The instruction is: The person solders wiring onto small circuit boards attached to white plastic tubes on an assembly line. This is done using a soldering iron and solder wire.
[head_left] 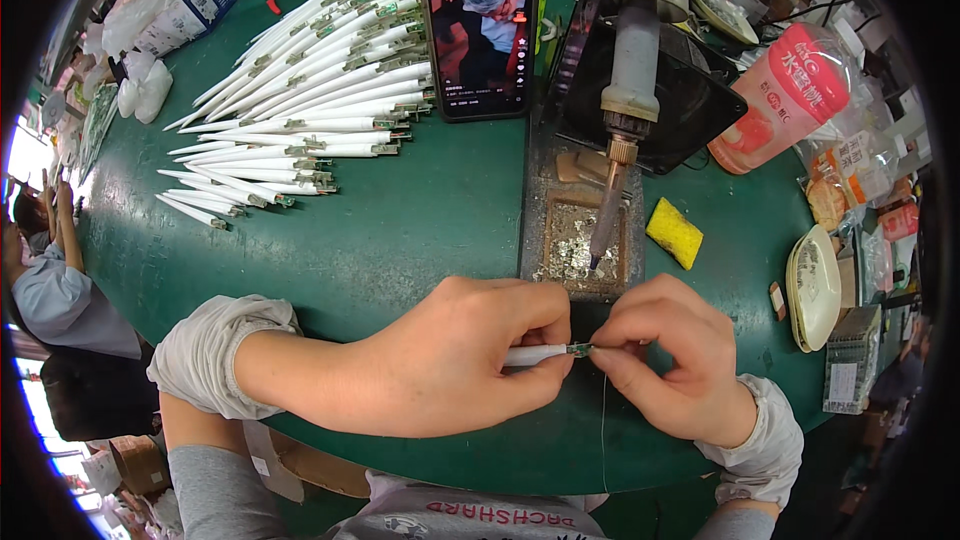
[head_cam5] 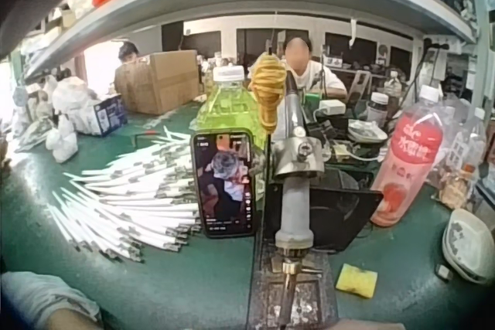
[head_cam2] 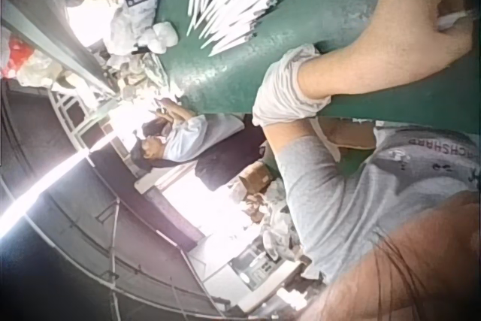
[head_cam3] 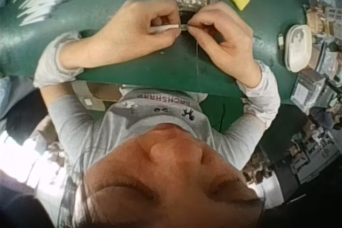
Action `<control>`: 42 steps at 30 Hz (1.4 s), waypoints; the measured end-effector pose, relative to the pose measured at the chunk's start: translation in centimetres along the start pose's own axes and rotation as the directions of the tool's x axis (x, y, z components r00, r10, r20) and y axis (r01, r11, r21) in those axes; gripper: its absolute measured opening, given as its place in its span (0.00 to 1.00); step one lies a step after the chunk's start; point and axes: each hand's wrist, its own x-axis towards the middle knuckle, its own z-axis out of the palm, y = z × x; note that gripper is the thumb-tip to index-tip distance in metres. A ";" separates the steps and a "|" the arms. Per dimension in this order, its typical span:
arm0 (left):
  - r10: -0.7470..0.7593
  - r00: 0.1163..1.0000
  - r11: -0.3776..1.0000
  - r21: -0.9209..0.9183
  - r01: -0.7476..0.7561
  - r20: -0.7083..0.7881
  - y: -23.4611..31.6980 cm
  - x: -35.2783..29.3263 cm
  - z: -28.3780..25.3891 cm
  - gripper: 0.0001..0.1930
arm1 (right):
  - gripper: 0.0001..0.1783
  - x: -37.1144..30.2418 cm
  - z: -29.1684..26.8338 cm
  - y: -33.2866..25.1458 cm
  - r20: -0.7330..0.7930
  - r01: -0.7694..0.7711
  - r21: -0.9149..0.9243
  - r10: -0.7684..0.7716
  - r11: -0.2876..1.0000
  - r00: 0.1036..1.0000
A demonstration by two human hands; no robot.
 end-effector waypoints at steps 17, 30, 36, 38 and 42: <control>0.094 0.996 0.995 0.041 -0.093 -0.003 -0.9 0.1 0.3 0.05 | 0.15 0.3 0.7 0.3 0.141 0.253 -0.358 -0.216 0.899 0.966; 0.032 0.999 0.999 0.045 -0.031 -0.034 -0.8 0.3 -0.2 0.06 | 0.14 -0.4 1.0 0.2 -0.020 0.138 -0.376 -0.157 0.916 0.987; 0.033 0.998 0.998 0.050 -0.030 -0.062 -0.6 0.2 -0.1 0.06 | 0.14 -0.5 1.6 0.1 0.049 0.257 -0.500 -0.270 0.827 0.962; 0.052 0.996 0.996 0.073 -0.047 -0.068 -0.6 0.2 -0.1 0.05 | 0.14 -0.5 1.8 -0.2 0.023 0.239 -0.530 -0.267 0.814 0.963; 0.072 0.994 0.996 0.065 -0.067 -0.084 -0.6 0.5 -0.3 0.05 | 0.12 0.0 1.1 -0.2 0.028 0.227 -0.470 -0.242 0.853 0.970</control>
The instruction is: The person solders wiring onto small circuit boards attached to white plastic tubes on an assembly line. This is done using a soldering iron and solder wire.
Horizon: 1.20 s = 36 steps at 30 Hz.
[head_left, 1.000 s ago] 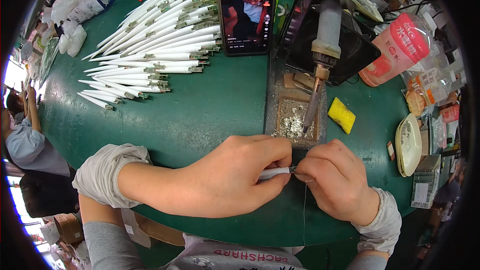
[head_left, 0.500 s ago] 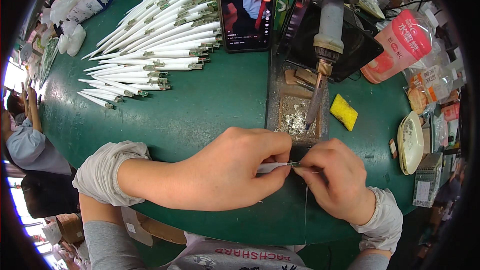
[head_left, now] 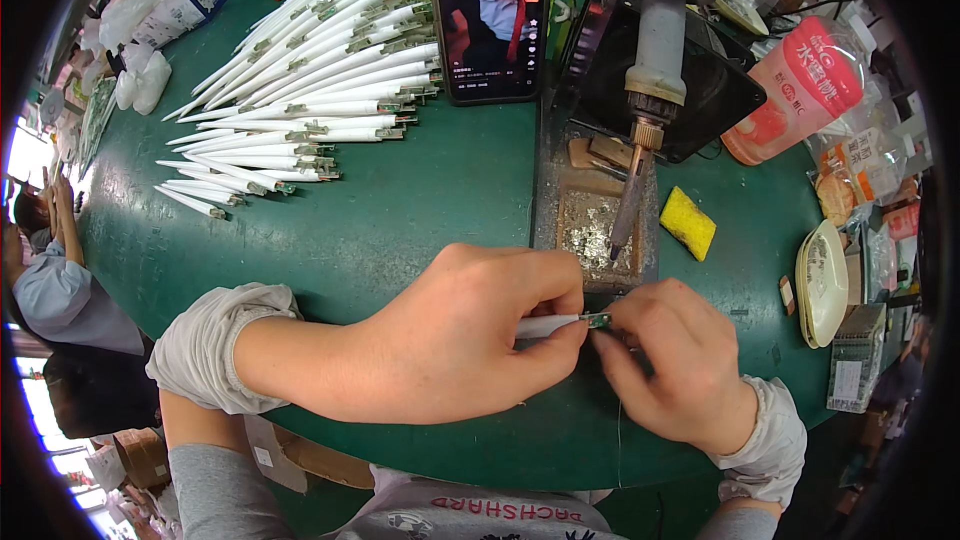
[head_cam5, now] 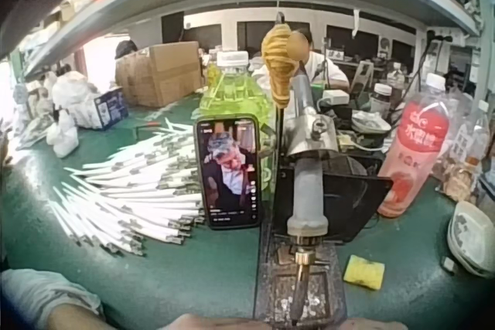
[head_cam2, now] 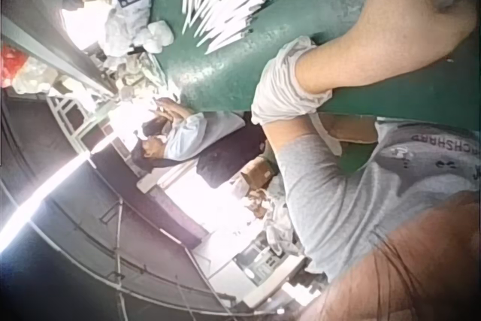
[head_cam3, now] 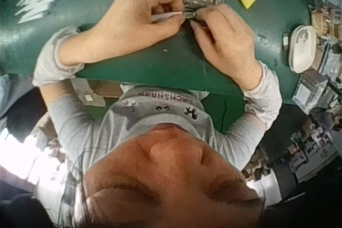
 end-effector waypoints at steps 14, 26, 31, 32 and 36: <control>-0.056 0.998 0.996 -0.070 0.055 -0.015 0.4 0.7 -0.8 0.04 | 0.06 0.7 -2.2 1.0 0.366 -0.493 0.587 0.333 0.642 0.869; -0.178 0.984 0.967 -0.185 0.174 -0.002 0.8 0.8 -1.1 0.04 | 0.07 0.8 -0.7 0.3 0.179 -0.437 0.728 0.469 0.529 0.865; -0.157 0.987 0.974 -0.170 0.152 -0.016 0.9 0.8 -1.1 0.04 | 0.07 0.7 -0.3 0.4 0.150 -0.400 0.760 0.461 0.512 0.875; -0.157 0.987 0.974 -0.171 0.152 -0.017 0.9 0.8 -1.1 0.04 | 0.07 0.7 -0.3 0.4 0.151 -0.400 0.760 0.460 0.512 0.875; -0.146 0.989 0.974 -0.178 0.142 -0.009 1.0 0.8 -1.2 0.04 | 0.07 0.7 -0.2 0.5 0.150 -0.398 0.757 0.454 0.519 0.878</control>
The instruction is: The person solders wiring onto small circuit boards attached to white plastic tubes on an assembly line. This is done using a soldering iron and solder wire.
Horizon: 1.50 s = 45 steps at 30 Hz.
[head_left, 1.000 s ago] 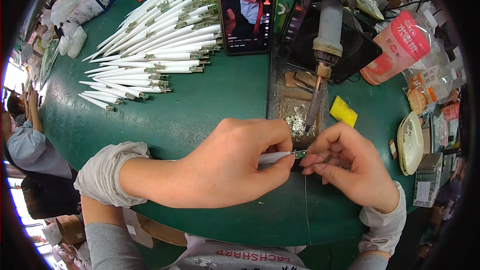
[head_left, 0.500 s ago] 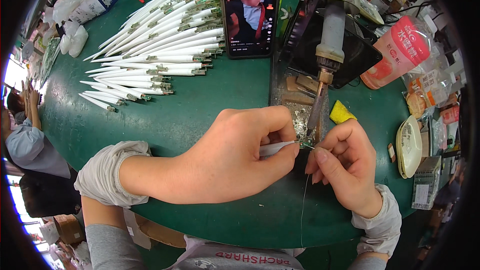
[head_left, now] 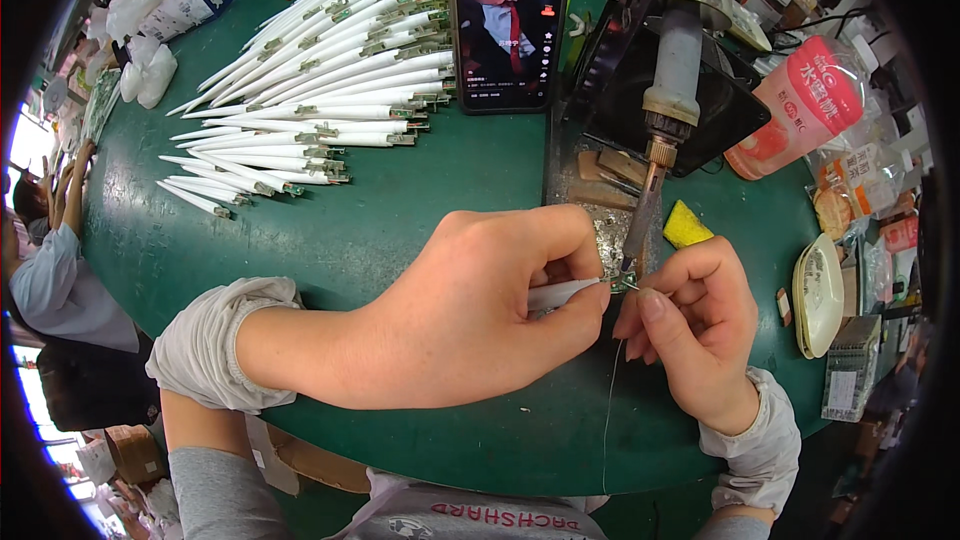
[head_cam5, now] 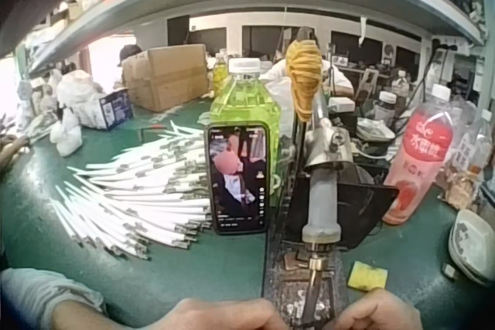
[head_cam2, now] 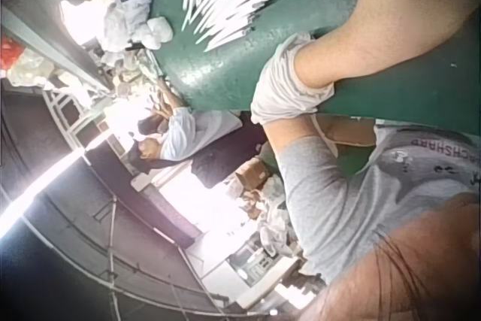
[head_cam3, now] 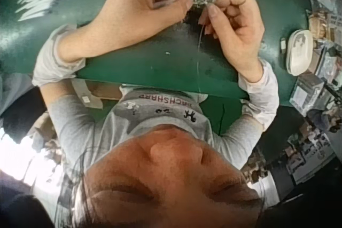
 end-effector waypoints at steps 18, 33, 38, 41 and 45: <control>-0.029 0.999 0.999 -0.029 0.030 0.020 -0.6 0.0 -0.2 0.04 | 0.08 0.0 -0.1 0.8 0.021 0.035 -0.030 -0.035 0.999 0.999; -0.048 0.996 0.998 -0.023 0.050 0.077 -0.4 0.3 -0.5 0.04 | 0.07 0.1 -0.2 0.8 0.024 0.041 -0.032 -0.040 0.999 0.999; -0.082 0.994 0.994 -0.060 0.087 0.067 -0.2 0.3 -0.5 0.04 | 0.07 0.1 -0.1 0.8 0.011 0.040 -0.021 -0.040 0.999 0.999; -0.096 0.993 0.993 -0.062 0.100 0.067 -0.1 0.4 -0.5 0.04 | 0.07 0.2 0.0 0.9 0.007 0.046 -0.001 -0.046 0.999 0.999; -0.087 0.994 0.992 -0.089 0.092 0.060 -0.3 0.3 -0.5 0.04 | 0.08 0.2 0.0 1.0 0.015 0.061 0.019 -0.061 0.998 0.998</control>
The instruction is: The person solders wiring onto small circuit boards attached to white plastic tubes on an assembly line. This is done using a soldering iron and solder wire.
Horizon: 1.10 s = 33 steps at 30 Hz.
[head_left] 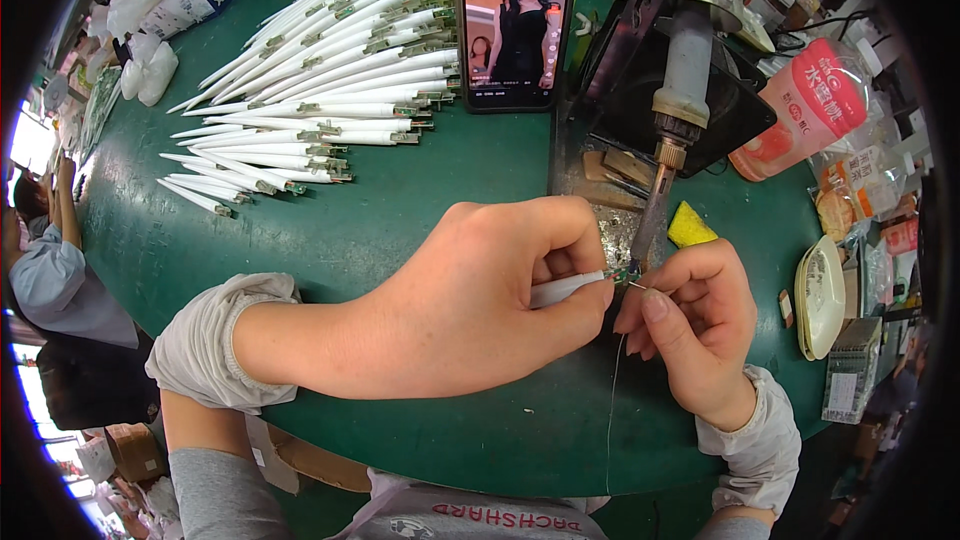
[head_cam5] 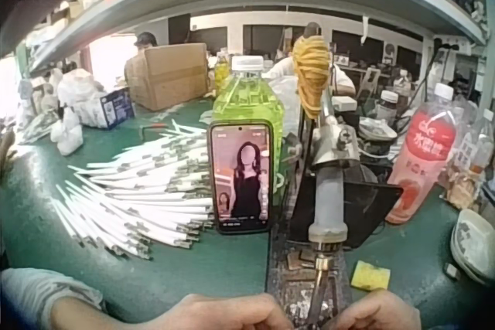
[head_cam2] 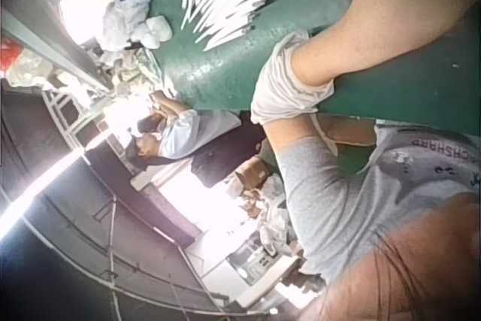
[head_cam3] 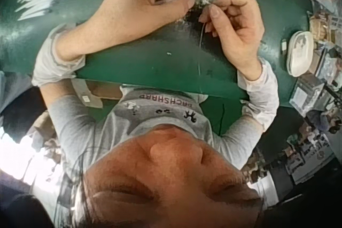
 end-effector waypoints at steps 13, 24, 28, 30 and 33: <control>-0.099 0.995 0.992 -0.073 0.101 0.019 0.0 -0.1 -0.4 0.03 | 0.07 0.1 -0.2 0.3 0.001 -0.007 0.007 0.007 1.000 1.000; 0.101 0.995 0.988 0.120 -0.097 -0.024 -0.7 -0.6 0.1 0.05 | 0.07 0.3 -1.0 0.5 0.091 -0.137 0.065 0.131 0.988 0.987; 0.106 0.994 0.987 0.125 -0.100 -0.039 -0.9 -0.6 0.2 0.06 | 0.07 0.3 -0.8 0.8 0.078 -0.110 0.068 0.104 0.992 0.991; 0.225 0.974 0.948 0.234 -0.215 -0.018 -1.2 -0.7 0.3 0.06 | 0.07 0.2 -0.7 0.7 0.064 -0.122 0.052 0.118 0.991 0.991; 0.497 0.868 0.774 0.443 -0.452 0.018 -3.6 -1.5 2.2 0.08 | 0.07 -0.1 -0.7 1.0 0.048 -0.119 0.062 0.116 0.991 0.992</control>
